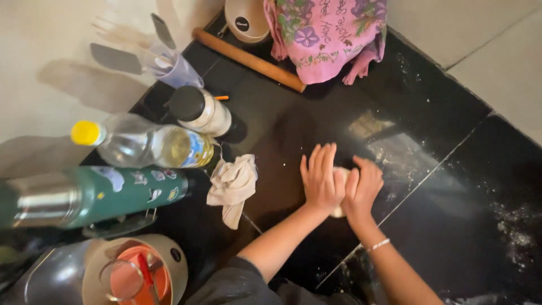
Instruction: Kneading a piece of dough on a floured countertop.
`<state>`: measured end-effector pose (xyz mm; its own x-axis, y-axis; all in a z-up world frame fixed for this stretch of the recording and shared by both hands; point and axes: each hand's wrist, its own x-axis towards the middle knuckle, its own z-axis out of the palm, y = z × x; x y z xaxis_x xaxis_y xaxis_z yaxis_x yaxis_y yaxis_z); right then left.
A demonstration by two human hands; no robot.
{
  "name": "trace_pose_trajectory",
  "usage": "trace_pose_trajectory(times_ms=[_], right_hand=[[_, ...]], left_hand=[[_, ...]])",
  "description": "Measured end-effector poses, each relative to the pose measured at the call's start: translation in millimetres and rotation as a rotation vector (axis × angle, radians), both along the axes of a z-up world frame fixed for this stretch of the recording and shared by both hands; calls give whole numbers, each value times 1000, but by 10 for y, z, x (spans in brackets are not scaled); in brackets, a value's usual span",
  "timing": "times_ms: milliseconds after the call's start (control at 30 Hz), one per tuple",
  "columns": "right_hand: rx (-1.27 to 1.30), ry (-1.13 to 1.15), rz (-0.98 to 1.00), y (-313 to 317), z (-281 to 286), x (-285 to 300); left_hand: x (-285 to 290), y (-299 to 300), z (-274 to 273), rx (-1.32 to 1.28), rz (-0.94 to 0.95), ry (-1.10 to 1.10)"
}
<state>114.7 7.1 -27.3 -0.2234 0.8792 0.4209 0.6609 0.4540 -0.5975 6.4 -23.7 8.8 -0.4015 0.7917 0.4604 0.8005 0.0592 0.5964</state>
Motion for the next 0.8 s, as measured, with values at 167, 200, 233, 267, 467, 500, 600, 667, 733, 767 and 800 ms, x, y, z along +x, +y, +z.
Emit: trace_pose_trajectory(times_ms=[167, 200, 233, 267, 467, 500, 600, 667, 733, 767, 800], right_hand=[[17, 7, -67, 664, 209, -284], [6, 3, -103, 750, 261, -307], [12, 4, -108, 861, 300, -344], [41, 30, -110, 938, 337, -377], [68, 16, -31, 1057, 273, -350], [22, 2, 27, 990, 328, -341], [149, 12, 60, 823, 307, -266], [135, 11, 168, 528, 297, -51], [120, 11, 279, 167, 325, 127], [10, 73, 300, -66, 357, 209], [-109, 132, 318, -346, 386, 310]], left_hand=[[-209, 709, -44, 39, 88, 33], [-225, 814, -37, 54, 109, 24], [-260, 945, -4, 60, 104, 24], [-291, 1037, 27, 110, 126, 6], [-362, 1205, -128, 136, 107, 42], [-356, 1175, -161, 101, 91, 55], [-292, 969, -225, 124, 7, 63], [-242, 540, -220, 99, -127, -5], [-202, 46, -6, 71, -259, -72], [-172, -255, 204, -43, -293, -115], [-127, -595, 409, -164, -329, -163]])
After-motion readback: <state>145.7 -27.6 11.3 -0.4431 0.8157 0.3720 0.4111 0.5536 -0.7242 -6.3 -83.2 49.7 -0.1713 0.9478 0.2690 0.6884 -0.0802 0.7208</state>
